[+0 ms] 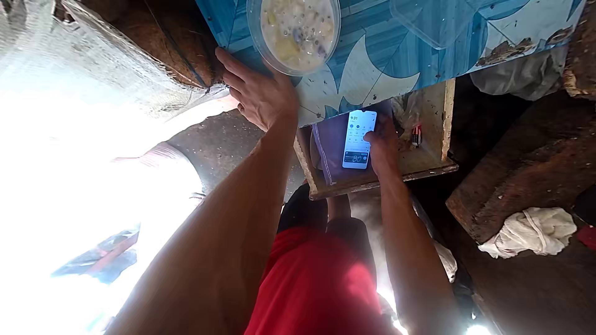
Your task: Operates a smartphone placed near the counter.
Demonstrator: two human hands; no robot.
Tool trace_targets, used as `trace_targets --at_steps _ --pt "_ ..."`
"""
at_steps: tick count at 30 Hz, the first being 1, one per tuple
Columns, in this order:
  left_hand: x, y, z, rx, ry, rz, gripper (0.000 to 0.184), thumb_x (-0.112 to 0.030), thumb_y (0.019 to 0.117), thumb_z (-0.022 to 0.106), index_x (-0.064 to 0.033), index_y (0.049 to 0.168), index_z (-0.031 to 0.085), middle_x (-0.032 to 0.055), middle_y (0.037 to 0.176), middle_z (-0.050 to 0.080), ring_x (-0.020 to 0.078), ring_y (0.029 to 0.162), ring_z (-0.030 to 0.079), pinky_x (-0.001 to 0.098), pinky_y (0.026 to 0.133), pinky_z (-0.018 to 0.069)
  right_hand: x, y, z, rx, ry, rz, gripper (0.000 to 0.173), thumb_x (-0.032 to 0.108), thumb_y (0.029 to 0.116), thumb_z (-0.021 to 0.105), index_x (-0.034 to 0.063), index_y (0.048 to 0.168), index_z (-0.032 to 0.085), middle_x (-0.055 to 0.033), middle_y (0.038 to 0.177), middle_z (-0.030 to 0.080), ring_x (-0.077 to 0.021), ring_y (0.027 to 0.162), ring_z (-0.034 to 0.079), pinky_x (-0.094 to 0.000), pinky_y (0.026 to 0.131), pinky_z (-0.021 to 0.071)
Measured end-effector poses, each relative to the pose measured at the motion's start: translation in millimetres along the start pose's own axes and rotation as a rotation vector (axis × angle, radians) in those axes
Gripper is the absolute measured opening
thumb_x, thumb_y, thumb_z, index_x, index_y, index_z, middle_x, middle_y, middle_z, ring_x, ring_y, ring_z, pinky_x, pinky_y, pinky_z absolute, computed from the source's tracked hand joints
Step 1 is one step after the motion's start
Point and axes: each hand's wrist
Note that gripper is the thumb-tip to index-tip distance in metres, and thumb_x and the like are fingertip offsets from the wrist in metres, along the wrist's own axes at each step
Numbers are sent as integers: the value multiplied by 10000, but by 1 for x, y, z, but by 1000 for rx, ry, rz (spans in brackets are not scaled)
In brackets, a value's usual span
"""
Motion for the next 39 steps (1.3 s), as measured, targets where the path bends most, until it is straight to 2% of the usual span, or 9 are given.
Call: trace_targets --at_steps 9,16,21,27,33,35,37,39 --pt "-1 0 0 -10 -6 -17 863 -560 939 475 -203 1659 161 99 1600 406 256 1422 465 500 1042 461 0 0 0 -5 -31 6 620 2 844 610 34 1448 473 -135 1229 658 -174 1035 688 -354 859 597" --pt "0 1 1 -9 3 -14 860 -560 934 480 -212 1658 172 102 1583 426 256 1408 479 493 1031 472 0 -1 -1 2 -14 3 565 12 878 585 21 1434 485 -137 1181 668 -173 1001 694 -355 847 599" --pt "0 0 1 -15 16 -12 890 -565 917 489 -204 1661 160 108 1589 416 250 1416 471 481 1044 466 -3 -1 -3 22 16 -12 579 12 874 622 21 1434 475 -142 1178 673 -183 998 706 -359 842 614" --pt "0 0 1 -13 20 -12 889 -530 913 504 -205 1662 151 100 1601 402 246 1419 469 482 1042 468 -4 -1 -7 59 6 -4 642 5 830 677 31 1438 472 -143 1186 673 -192 1018 705 -367 855 617" --pt "0 0 1 -11 17 -4 884 -552 924 490 -205 1662 148 102 1604 397 250 1423 465 481 1046 468 -9 -2 -16 113 -47 -27 827 -30 743 689 51 1517 409 -155 1300 610 -208 1111 661 -368 900 595" --pt "0 0 1 -14 18 -4 898 -564 917 488 -196 1662 148 102 1604 398 245 1416 472 480 1037 471 -9 -1 -16 102 -49 -35 783 -37 779 664 51 1517 417 -152 1279 621 -199 1102 665 -358 900 592" --pt "0 0 2 -12 19 -2 901 -570 914 488 -196 1661 152 104 1603 399 247 1416 472 480 1033 475 -8 0 -13 42 -8 -47 558 17 928 633 30 1465 483 -140 1215 654 -174 1057 680 -336 901 592" --pt "-1 0 1 -13 15 -3 891 -570 922 486 -196 1661 159 107 1605 401 253 1418 471 488 1032 474 -7 2 -9 -42 13 -47 359 189 1060 538 36 1383 574 -107 1203 679 -139 1078 675 -334 947 571"
Point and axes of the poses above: each hand's wrist, its own y-axis towards the middle knuckle, its own z-axis out of the palm, x = y × z
